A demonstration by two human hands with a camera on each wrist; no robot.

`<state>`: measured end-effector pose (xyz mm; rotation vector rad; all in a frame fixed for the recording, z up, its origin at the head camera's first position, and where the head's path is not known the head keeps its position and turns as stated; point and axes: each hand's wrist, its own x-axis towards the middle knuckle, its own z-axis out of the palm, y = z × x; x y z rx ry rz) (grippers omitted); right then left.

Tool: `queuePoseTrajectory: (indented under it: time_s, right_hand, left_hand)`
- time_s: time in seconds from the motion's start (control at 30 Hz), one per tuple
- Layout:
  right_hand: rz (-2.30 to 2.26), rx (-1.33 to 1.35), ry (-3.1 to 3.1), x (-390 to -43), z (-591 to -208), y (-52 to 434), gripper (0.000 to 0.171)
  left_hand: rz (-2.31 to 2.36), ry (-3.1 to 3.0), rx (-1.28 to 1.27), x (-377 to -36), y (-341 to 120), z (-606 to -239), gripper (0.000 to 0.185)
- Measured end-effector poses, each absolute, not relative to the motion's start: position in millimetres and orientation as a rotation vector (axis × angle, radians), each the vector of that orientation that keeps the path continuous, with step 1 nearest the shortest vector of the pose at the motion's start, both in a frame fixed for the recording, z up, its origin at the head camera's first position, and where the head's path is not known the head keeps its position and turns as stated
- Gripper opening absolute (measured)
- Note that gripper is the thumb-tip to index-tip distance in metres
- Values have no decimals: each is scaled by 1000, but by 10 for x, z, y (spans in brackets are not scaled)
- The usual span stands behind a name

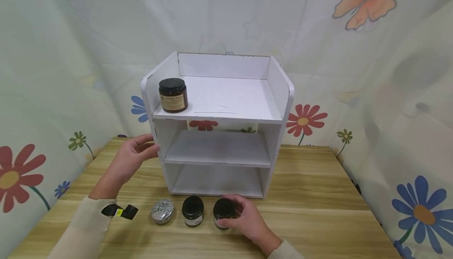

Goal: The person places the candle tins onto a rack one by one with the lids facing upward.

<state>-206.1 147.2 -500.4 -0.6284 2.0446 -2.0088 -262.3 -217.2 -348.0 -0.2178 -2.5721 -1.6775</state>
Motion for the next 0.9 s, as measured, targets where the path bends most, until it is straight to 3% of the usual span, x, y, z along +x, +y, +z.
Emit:
queuePoseTrajectory:
  time_s: [0.9]
  right_hand:
    - [-2012, -627, 2093, -2049, -5021, 1467, 65]
  left_hand:
    - [-1693, -2564, -235, -2622, -2175, -3483, 69]
